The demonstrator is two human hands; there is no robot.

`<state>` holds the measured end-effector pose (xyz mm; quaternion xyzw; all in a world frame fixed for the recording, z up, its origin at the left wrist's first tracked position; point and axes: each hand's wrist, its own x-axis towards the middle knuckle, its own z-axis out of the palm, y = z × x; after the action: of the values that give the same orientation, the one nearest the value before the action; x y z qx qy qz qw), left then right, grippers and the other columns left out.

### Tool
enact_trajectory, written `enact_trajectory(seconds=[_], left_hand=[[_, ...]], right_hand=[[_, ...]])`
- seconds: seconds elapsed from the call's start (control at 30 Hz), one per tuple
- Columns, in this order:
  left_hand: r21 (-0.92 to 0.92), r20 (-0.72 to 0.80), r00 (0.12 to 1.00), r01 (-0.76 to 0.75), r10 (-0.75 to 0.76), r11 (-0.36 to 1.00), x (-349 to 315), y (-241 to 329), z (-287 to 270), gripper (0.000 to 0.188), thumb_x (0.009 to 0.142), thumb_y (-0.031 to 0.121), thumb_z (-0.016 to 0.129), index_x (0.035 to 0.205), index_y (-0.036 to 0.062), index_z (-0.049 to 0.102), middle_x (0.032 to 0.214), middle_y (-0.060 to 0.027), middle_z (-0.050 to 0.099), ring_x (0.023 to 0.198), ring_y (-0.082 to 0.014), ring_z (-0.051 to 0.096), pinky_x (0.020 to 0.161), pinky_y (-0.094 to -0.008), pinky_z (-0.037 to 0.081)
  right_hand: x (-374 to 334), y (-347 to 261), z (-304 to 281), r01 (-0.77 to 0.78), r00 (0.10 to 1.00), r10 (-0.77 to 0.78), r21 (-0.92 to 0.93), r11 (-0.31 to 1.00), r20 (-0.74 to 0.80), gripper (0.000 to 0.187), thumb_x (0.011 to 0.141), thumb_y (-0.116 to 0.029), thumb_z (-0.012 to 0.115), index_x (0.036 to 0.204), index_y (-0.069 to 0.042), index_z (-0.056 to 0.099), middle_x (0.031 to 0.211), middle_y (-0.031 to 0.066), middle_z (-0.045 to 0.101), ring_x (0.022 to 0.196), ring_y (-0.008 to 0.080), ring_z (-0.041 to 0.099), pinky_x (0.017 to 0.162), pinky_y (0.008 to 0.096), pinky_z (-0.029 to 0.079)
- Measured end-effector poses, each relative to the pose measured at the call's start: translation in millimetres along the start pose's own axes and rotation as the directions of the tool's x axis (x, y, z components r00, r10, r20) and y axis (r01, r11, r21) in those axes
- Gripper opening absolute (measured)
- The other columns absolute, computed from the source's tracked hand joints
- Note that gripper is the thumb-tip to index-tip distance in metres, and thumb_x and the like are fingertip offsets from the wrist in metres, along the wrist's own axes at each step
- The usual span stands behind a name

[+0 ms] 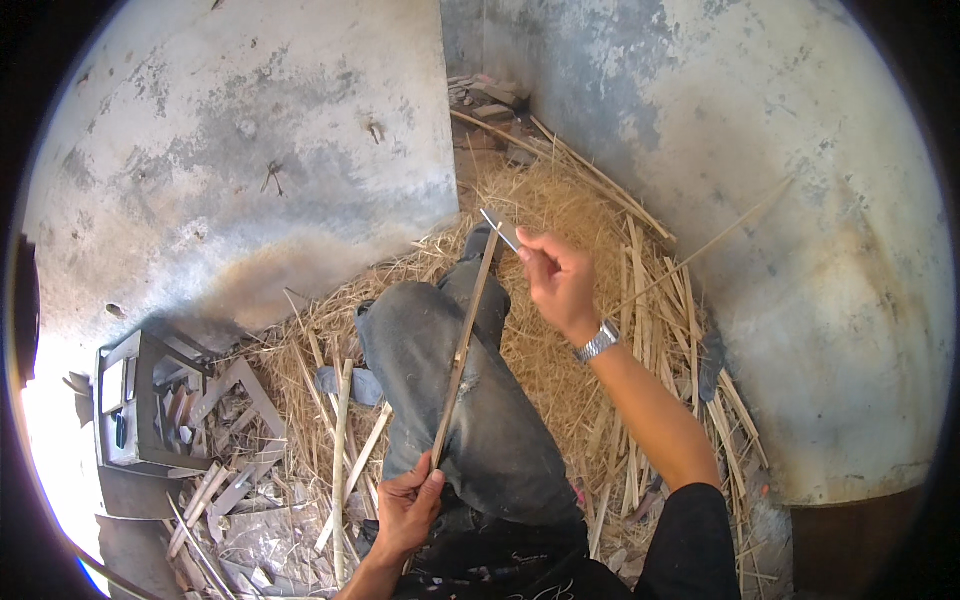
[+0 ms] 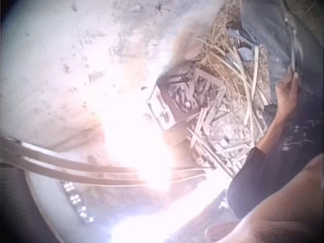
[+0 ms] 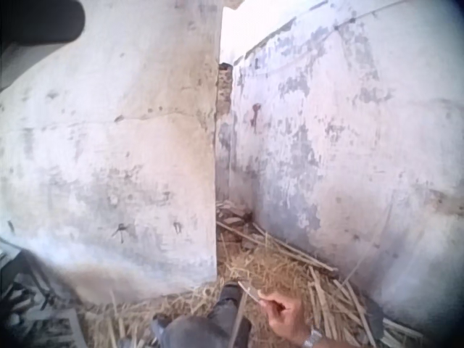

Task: The person shaves a long bamboo slat with a knife while sitting on the floor.

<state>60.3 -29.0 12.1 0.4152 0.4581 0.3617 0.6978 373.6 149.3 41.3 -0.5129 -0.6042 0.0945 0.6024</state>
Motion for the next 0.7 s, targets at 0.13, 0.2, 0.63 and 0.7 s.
enact_trajectory(seconds=[0.13, 0.2, 0.63, 0.7], left_hand=[[-0.061, 0.015, 1.0, 0.011, -0.01, 0.998, 0, 3, 0, 0.03, 0.104, 0.01, 0.064, 0.132, -0.0005, 0.066, 0.063, 0.0095, 0.046, 0.049, -0.0005, 0.035, 0.045, -0.0214, 0.024], [-0.097, 0.034, 0.999, 0.025, -0.022, 0.995, -2, 3, -3, 0.031, 0.104, 0.011, 0.063, 0.134, -0.0005, 0.065, 0.062, 0.0097, 0.045, 0.048, -0.0005, 0.034, 0.044, -0.0213, 0.024], [0.085, -0.058, 0.998, 0.019, -0.014, 0.996, -3, -2, 2, 0.037, 0.103, 0.013, 0.066, 0.136, -0.0048, 0.063, 0.073, 0.0088, 0.054, 0.064, 0.0003, 0.042, 0.055, -0.018, 0.033], [0.086, -0.072, 0.997, 0.019, -0.013, 0.996, -3, -2, 3, 0.037, 0.103, 0.013, 0.066, 0.135, -0.005, 0.063, 0.073, 0.0087, 0.054, 0.064, 0.0, 0.043, 0.055, -0.0182, 0.034]], right_hand=[[-14, 1, -13, 0.009, 0.995, -0.011, 0.021, 1.0, 0.099, 0.019, 0.096, 0.0, 0.067, 0.111, -0.005, 0.076, 0.069, 0.0006, 0.064, 0.055, 0.0046, 0.054, 0.049, 0.0242, 0.042], [-17, -11, -16, 0.004, 0.993, -0.01, 0.055, 0.999, 0.121, 0.019, 0.095, 0.001, 0.067, 0.111, -0.005, 0.076, 0.069, 0.0006, 0.064, 0.056, 0.0049, 0.054, 0.049, 0.0241, 0.042], [9, -1, -2, -0.03, 0.999, 0.026, 0.097, 0.995, 0.041, 0.02, 0.097, 0.003, 0.066, 0.115, -0.001, 0.072, 0.076, -0.0007, 0.062, 0.062, 0.0063, 0.058, 0.054, 0.0223, 0.045], [-10, -3, 0, -0.033, 0.992, 0.02, 0.106, 0.994, 0.121, 0.017, 0.097, -0.001, 0.067, 0.112, -0.002, 0.074, 0.078, 0.0012, 0.066, 0.063, 0.0053, 0.057, 0.056, 0.0232, 0.045]])
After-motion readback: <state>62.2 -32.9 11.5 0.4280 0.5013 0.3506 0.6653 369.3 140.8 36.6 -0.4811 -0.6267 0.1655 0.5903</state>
